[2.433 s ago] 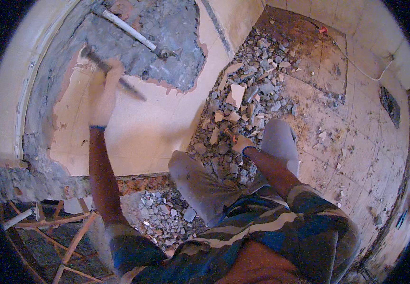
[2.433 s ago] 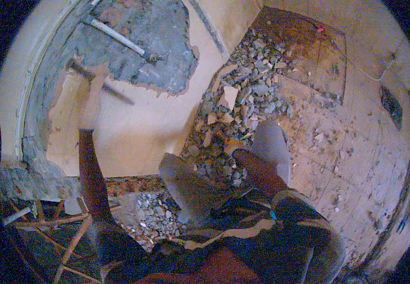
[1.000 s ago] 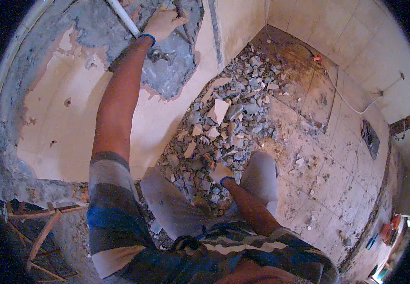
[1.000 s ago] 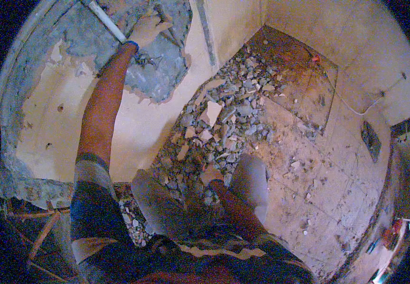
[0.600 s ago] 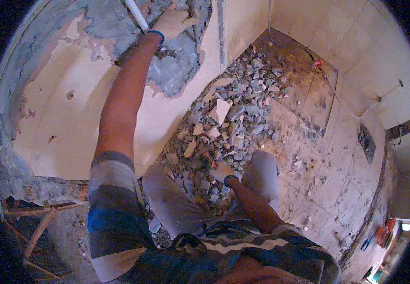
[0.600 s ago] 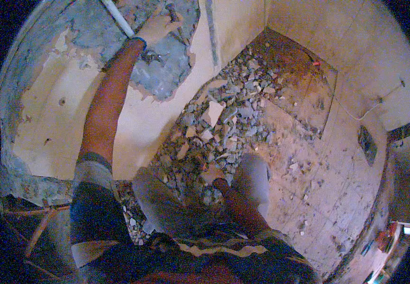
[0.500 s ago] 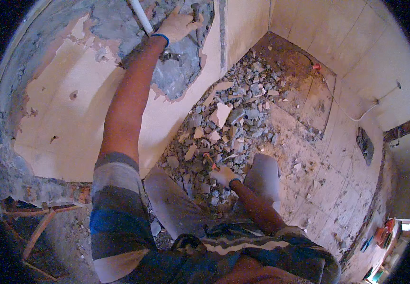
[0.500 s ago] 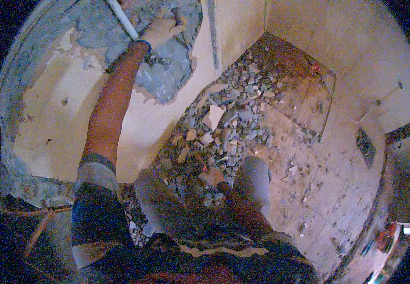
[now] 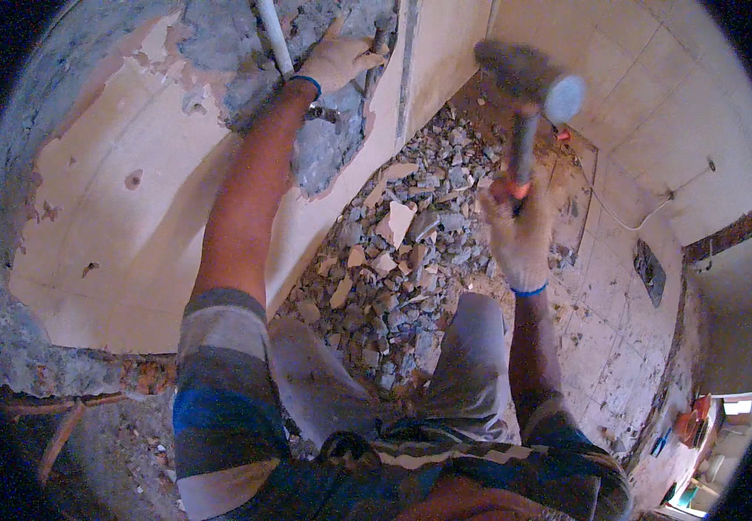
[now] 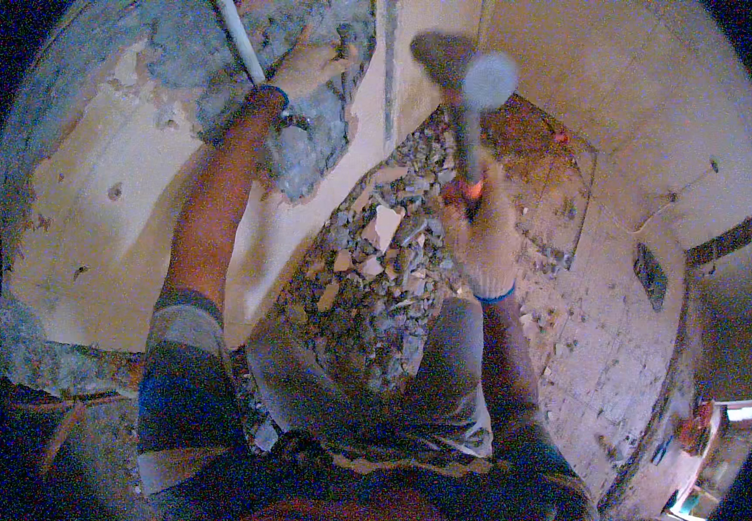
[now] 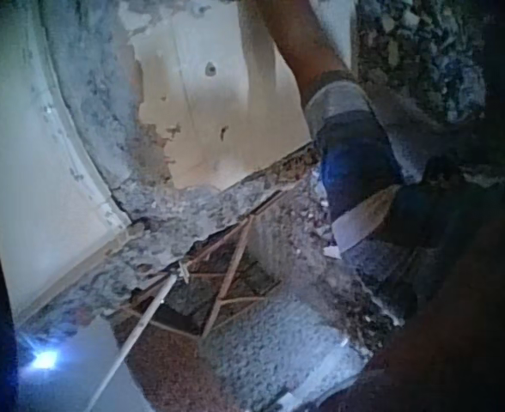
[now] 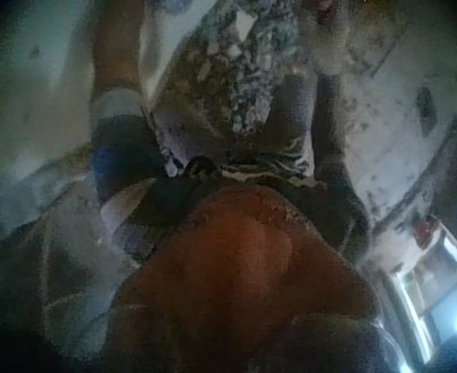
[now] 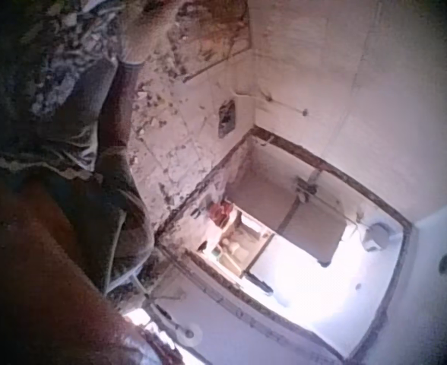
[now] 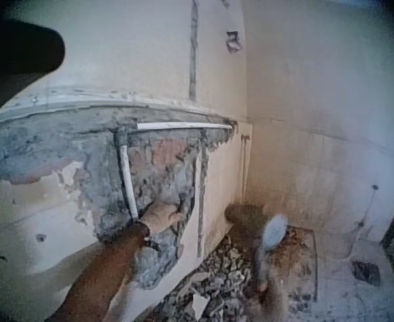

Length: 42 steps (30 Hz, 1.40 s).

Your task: The person uses a hammer and chisel to break tiles and plaster off a wall. They repeatedly strike the wall surface, removing debris that falls to the floor.

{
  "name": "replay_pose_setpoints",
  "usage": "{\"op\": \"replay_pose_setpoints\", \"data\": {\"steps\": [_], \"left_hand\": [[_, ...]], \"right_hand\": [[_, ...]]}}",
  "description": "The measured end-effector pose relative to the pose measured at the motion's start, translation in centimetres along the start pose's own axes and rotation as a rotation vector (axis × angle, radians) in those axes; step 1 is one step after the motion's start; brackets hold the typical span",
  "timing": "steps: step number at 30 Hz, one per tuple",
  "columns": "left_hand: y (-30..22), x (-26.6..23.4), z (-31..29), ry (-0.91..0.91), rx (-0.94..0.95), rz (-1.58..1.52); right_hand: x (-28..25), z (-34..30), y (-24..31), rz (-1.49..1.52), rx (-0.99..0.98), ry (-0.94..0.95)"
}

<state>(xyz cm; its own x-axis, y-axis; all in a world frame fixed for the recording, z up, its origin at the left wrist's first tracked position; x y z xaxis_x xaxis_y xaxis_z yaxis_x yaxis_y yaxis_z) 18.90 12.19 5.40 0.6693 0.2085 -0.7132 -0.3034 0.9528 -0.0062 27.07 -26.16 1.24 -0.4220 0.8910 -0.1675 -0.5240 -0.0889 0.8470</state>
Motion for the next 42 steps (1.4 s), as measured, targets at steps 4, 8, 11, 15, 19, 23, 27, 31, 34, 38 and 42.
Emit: {"op": "replay_pose_setpoints", "data": {"steps": [4,8,11,15,19,23,27,31,34,38,42], "left_hand": [[0.8,1.3,-0.2,0.113,-0.041,0.068],[1.2,1.3,-0.1,0.016,-0.038,-0.026],[1.2,1.5,0.0,0.037,0.015,0.009],[1.9,2.0,0.6,0.152,0.035,0.138],[1.1,1.3,0.6,0.017,0.111,0.047],[0.7,1.9,-0.2,0.057,0.029,0.047],[0.1,1.8,0.1,0.148,0.077,0.103],[0.2,1.6,0.4,0.141,0.135,0.173],[-0.2,2.2,-0.1,0.05,0.154,0.103],[0.0,2.8,-0.5,0.086,0.167,0.162],[0.4,2.6,-0.1,0.26,0.169,0.361]], "right_hand": [[0.6,4.6,6.4,-0.042,-0.136,-0.161],[4.9,8.0,9.5,0.052,-0.364,-0.141],[9.7,10.3,6.6,-0.188,-0.263,0.142],[9.9,10.1,3.2,-0.278,-0.142,0.18],[7.2,8.1,3.3,-0.235,-0.106,0.071],[4.7,7.7,7.1,-0.021,-0.201,-0.071],[4.9,9.4,9.5,0.048,-0.312,-0.118],[9.0,10.2,6.9,-0.177,-0.315,0.169],[9.2,9.3,2.9,-0.349,-0.213,0.295],[7.4,7.7,3.1,-0.292,-0.231,0.21],[5.0,7.1,8.4,-0.102,-0.321,0.001]]}}
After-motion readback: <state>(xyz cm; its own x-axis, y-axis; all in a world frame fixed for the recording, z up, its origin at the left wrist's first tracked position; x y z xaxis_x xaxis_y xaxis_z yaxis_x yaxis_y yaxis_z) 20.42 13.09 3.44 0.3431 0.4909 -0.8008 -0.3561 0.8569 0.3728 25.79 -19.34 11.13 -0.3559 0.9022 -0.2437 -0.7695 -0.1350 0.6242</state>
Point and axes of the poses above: each hand's wrist, its own z-axis towards the middle knuckle, its own x-axis out of the palm, y = z × x, the point moved 8 cm from there along z, towards the middle knuckle, and after that the axes turned 15 degrees about -y, right-handed, at the moved point
